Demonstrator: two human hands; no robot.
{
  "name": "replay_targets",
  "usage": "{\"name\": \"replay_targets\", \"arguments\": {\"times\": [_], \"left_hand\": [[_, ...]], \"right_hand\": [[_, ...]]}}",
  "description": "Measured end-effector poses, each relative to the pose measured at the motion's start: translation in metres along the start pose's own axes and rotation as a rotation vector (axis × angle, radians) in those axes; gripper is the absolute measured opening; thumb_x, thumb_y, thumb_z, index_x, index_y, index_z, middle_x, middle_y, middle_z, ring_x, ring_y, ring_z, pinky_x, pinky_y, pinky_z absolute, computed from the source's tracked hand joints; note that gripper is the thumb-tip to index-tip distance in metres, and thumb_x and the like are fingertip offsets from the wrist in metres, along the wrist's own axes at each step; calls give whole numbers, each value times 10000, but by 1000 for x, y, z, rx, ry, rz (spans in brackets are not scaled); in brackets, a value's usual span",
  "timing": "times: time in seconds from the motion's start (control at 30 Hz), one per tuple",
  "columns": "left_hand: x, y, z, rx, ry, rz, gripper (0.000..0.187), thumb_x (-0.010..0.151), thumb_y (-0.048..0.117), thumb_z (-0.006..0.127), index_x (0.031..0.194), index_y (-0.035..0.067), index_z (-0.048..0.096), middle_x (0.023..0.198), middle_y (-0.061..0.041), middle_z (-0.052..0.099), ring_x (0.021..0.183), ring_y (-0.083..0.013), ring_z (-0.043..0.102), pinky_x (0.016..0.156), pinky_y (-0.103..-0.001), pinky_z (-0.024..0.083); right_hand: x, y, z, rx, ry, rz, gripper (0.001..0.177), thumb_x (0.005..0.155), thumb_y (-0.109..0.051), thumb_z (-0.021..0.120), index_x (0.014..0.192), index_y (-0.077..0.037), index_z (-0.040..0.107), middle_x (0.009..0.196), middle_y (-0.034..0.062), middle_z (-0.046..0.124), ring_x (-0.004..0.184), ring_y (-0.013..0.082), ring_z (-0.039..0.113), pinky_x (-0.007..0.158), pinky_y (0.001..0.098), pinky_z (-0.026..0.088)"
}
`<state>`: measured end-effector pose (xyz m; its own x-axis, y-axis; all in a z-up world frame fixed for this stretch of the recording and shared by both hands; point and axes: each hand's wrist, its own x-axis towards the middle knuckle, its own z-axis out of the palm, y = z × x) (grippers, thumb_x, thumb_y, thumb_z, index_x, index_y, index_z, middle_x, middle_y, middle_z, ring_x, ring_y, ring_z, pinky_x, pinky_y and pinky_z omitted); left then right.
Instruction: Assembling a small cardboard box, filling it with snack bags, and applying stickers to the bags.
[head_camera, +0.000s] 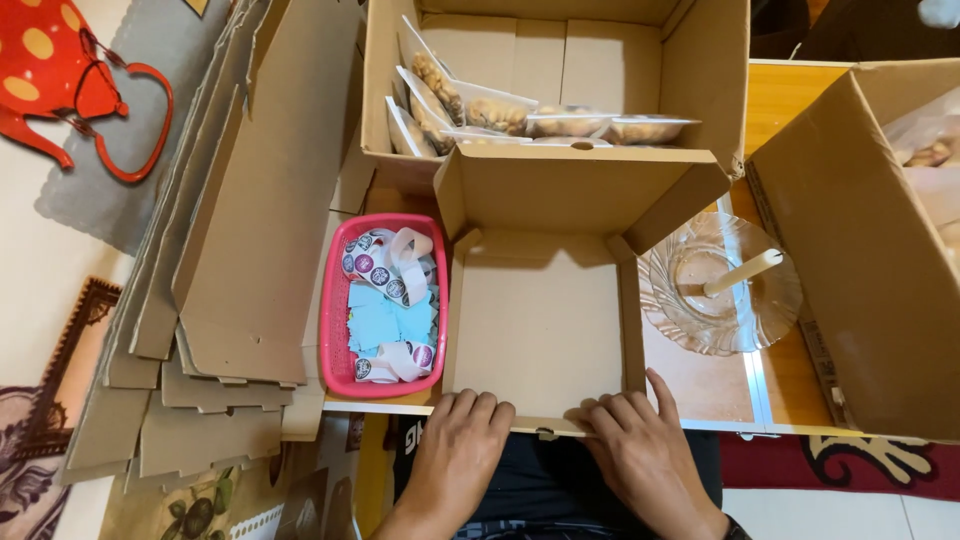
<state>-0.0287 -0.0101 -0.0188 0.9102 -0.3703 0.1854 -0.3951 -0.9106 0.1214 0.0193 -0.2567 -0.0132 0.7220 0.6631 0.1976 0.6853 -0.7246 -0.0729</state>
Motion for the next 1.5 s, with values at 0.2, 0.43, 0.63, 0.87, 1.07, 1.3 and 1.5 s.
{"name": "replay_targets", "arguments": {"times": [0.2,0.43,0.63,0.87,1.07,1.3,1.5], "left_hand": [[-3,4,9,13,-9,-6,201,825,-44,591,948,110,634,839,-67,579,772,-272,530,731,-403,445],[2,7,9,162,-136,24,168,1062,326,582,1010,166,574,863,-49,545,784,-252,503,710,-413,411],[7,6,9,102,-121,15,86,1010,236,606,962,165,597,859,-42,589,788,-261,533,718,-421,407],[5,6,16,144,-74,32,159,998,301,647,937,171,579,843,-36,566,775,-255,520,701,-415,405],[-11,9,7,6,116,54,81,1006,73,532,966,100,597,836,-73,535,776,-273,498,750,-408,417],[-68,17,47,-420,478,-588,615,740,381,892,1267,227,613,1325,-72,598,1256,-304,557,1037,-470,451],[-70,5,67,-343,368,-586,647,863,368,760,1424,116,557,1395,-70,626,1343,-297,550,1179,-517,352]], "right_hand": [[4,-6,0,18,67,-17,99,960,-169,579,908,-122,649,787,28,616,752,263,581,1159,558,349],[-1,-10,11,-122,46,-42,250,1007,-368,543,1000,-126,607,859,51,589,902,313,593,1100,502,390],[6,-9,8,-66,83,-70,214,1054,-291,506,935,-129,580,800,21,552,732,257,518,909,421,428],[6,-7,8,-118,97,-90,270,1046,-360,523,941,-123,600,801,23,551,775,261,542,936,423,436],[-1,-4,10,-123,122,-78,258,986,-384,637,951,-128,620,833,24,575,837,268,573,992,426,433],[-39,12,19,506,318,291,990,662,-361,930,1446,-100,384,1579,179,397,1483,344,405,1249,509,310],[-65,14,50,544,-6,582,1026,859,-375,712,1640,-92,111,1687,104,278,1575,424,156,1193,525,269]]}}
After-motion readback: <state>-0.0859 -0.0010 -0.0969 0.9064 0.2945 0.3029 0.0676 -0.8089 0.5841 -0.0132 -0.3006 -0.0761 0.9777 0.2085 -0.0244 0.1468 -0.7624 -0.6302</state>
